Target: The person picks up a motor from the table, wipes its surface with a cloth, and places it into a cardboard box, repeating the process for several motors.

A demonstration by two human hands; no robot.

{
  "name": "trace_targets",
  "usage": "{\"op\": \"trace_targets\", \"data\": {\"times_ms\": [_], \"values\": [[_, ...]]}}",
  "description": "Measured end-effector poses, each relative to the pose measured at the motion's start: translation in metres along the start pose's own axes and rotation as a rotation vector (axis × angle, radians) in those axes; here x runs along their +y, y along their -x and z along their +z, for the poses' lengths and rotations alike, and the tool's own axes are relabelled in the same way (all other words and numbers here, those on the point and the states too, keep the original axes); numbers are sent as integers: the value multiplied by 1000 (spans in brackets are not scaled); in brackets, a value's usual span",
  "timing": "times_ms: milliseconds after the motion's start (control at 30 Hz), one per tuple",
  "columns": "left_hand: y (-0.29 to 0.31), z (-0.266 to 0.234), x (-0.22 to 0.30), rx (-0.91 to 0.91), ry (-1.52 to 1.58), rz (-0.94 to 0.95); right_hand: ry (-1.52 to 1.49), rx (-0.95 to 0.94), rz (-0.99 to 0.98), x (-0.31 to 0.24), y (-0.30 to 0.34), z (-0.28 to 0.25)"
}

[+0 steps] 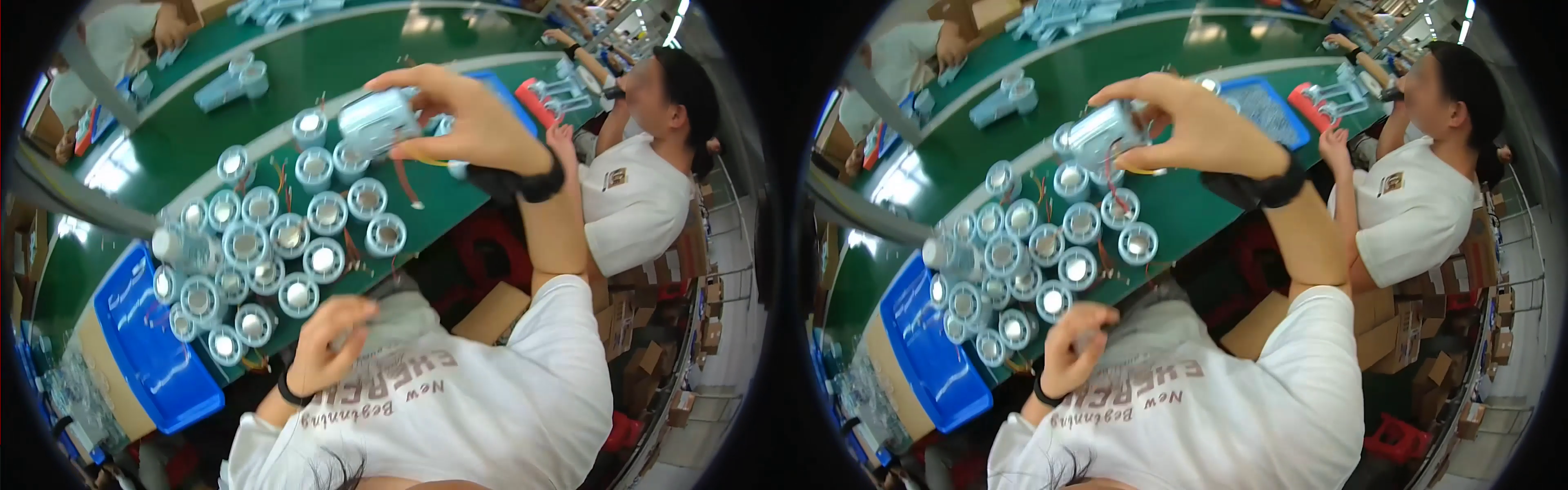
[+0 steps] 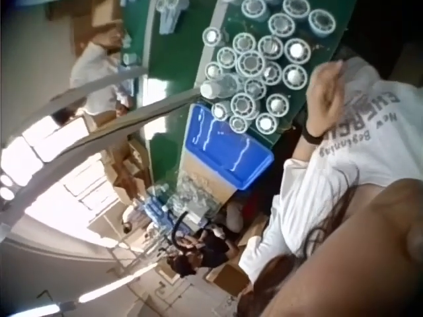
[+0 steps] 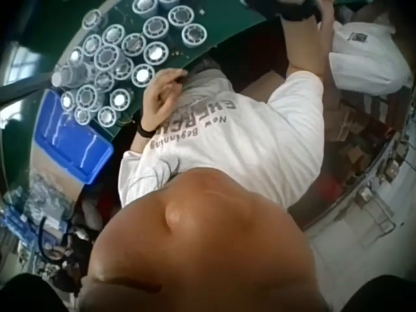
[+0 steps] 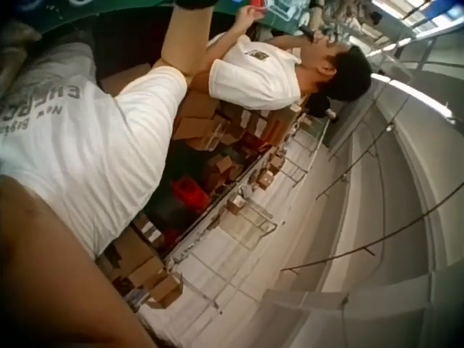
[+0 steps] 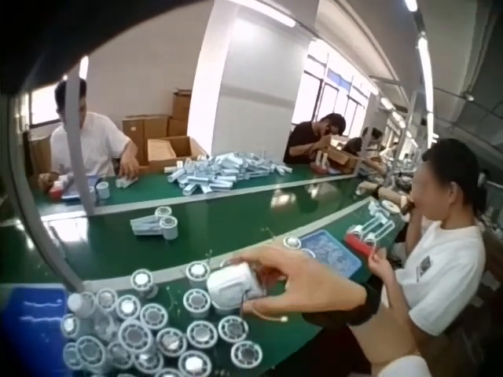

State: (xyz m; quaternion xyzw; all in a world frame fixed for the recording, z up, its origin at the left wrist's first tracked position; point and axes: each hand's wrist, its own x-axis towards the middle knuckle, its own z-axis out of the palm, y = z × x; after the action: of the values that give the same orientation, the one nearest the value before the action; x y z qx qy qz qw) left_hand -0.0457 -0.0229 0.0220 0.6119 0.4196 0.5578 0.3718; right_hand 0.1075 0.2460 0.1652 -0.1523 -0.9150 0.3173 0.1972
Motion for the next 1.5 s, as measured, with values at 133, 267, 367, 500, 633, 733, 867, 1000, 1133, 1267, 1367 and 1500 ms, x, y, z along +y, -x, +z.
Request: {"op": "trace_targets", "data": {"times_ms": [133, 267, 367, 500, 633, 733, 867, 1000, 1133, 1267, 1367, 1500], "values": [[-31, 25, 18, 211, -341, 143, -333, -165, 182, -37, 60, 12], [-31, 47, 6, 280, -307, 182, -363, -308, 265, -49, 94, 36], [-16, 53, -2, 248, -189, 177, -406, -367, 372, -48, 105, 46], [-6, 45, 6, 126, 611, -334, -609, -504, 462, -26, 115, 40], [-12, 42, 12, -77, 881, -471, -401, -221, 35, -33, 122, 49], [-13, 41, 18, -96, 852, -562, -233, -203, -137, -35, 117, 63], [-14, 41, 18, -190, 846, -614, -162, -328, -101, -30, 116, 64], [-12, 42, 15, -181, 850, -636, -223, -406, -35, -29, 110, 60], [-15, 42, 18, -258, 789, -599, -175, -397, -75, -37, 114, 52], [-9, 41, 15, -294, 732, -555, -235, -383, -209, -22, 112, 59], [-3, 36, 9, -386, 709, -539, -319, -421, -272, -17, 109, 61], [6, 48, 7, -372, 691, -449, -413, -508, -238, -22, 109, 60]]}}
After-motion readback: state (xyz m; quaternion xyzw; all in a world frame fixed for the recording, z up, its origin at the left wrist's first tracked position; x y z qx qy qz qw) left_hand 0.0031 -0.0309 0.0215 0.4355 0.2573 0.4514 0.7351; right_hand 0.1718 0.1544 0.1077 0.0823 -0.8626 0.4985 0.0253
